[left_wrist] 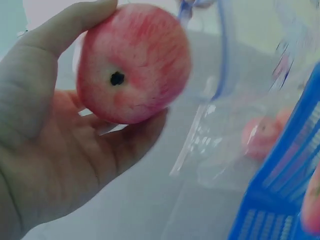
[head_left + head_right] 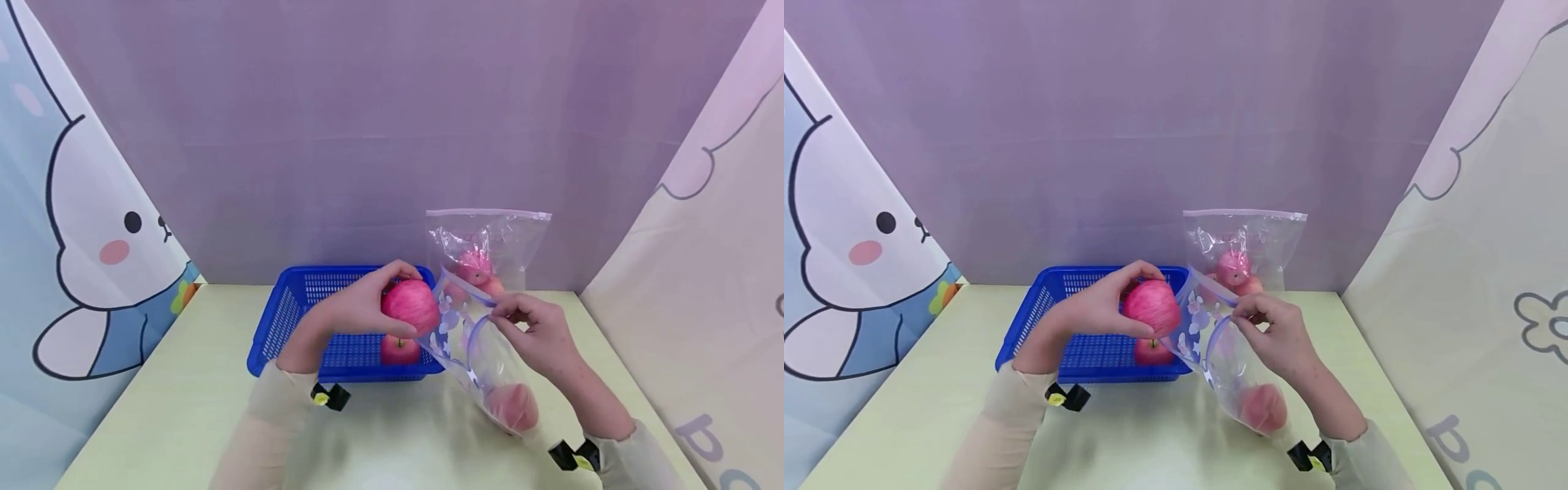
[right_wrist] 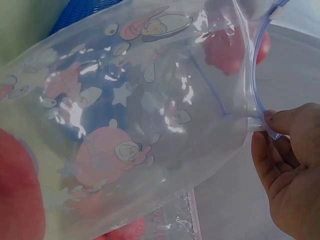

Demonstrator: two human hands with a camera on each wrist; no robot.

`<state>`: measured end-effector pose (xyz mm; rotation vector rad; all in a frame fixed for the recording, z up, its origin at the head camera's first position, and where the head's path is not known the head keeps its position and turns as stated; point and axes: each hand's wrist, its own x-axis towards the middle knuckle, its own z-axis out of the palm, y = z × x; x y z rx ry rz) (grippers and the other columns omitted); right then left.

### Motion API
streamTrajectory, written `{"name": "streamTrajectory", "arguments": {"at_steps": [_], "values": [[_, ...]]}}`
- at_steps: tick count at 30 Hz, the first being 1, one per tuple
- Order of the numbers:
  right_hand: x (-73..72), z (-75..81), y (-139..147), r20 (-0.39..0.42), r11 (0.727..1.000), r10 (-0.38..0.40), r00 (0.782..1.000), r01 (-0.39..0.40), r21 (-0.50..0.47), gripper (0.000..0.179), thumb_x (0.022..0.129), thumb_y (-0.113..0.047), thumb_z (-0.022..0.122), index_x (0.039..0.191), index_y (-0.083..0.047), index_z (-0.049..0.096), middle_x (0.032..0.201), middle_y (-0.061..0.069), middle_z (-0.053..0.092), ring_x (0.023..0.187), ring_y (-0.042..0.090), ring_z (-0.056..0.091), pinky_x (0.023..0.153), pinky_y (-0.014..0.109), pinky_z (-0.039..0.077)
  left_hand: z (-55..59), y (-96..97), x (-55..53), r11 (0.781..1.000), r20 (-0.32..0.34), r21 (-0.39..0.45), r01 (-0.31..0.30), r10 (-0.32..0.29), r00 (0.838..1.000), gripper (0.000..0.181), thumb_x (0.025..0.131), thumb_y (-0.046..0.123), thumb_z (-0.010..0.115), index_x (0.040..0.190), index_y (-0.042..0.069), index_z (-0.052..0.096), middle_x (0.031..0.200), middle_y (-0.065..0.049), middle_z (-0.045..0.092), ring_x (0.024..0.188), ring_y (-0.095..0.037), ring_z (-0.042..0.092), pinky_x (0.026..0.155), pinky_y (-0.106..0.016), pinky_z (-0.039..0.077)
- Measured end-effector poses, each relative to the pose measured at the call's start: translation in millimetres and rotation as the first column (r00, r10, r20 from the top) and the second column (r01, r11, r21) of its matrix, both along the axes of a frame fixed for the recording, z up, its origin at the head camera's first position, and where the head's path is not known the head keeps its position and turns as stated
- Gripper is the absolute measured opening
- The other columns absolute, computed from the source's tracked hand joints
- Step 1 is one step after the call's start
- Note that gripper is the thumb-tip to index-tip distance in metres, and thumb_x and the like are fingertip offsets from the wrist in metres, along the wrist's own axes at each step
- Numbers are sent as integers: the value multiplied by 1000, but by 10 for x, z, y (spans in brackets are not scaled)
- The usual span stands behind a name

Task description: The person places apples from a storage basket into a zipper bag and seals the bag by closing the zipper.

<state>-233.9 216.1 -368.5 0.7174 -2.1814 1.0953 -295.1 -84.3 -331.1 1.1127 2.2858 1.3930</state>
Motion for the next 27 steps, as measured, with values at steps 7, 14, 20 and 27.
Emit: {"name": "streamTrajectory", "arguments": {"at_steps": [7,14,20,27], "values": [[155,179,-184,-28,999,-2,1000,1,-33,26,70,24,72,79,0,66,77,11,67,62,11,59,55,15,47,-236,257,125,988,-4,152,-37,38,999,73,74,20,86,133,23,44,126,3,50,112,-20,54,77,-33,56],[256,220,-236,-5,998,-19,1000,19,-61,24,69,25,70,79,3,67,76,13,67,65,9,59,58,15,49,-369,428,180,982,-69,151,-110,122,990,75,73,25,87,137,24,47,128,6,47,114,-17,51,79,-30,55],[253,205,-205,-13,997,-14,1000,13,-79,22,71,23,71,79,4,66,77,16,67,69,9,61,63,14,50,-424,505,177,980,-152,151,-130,153,976,75,72,25,87,137,25,49,126,5,48,112,-17,51,81,-30,53],[236,174,-246,-55,990,27,998,-35,-135,23,70,26,68,78,5,66,74,16,66,68,6,62,62,14,50,-485,571,174,977,-207,124,-173,195,959,74,71,22,87,134,24,51,125,7,49,109,-14,52,82,-28,52]]}}
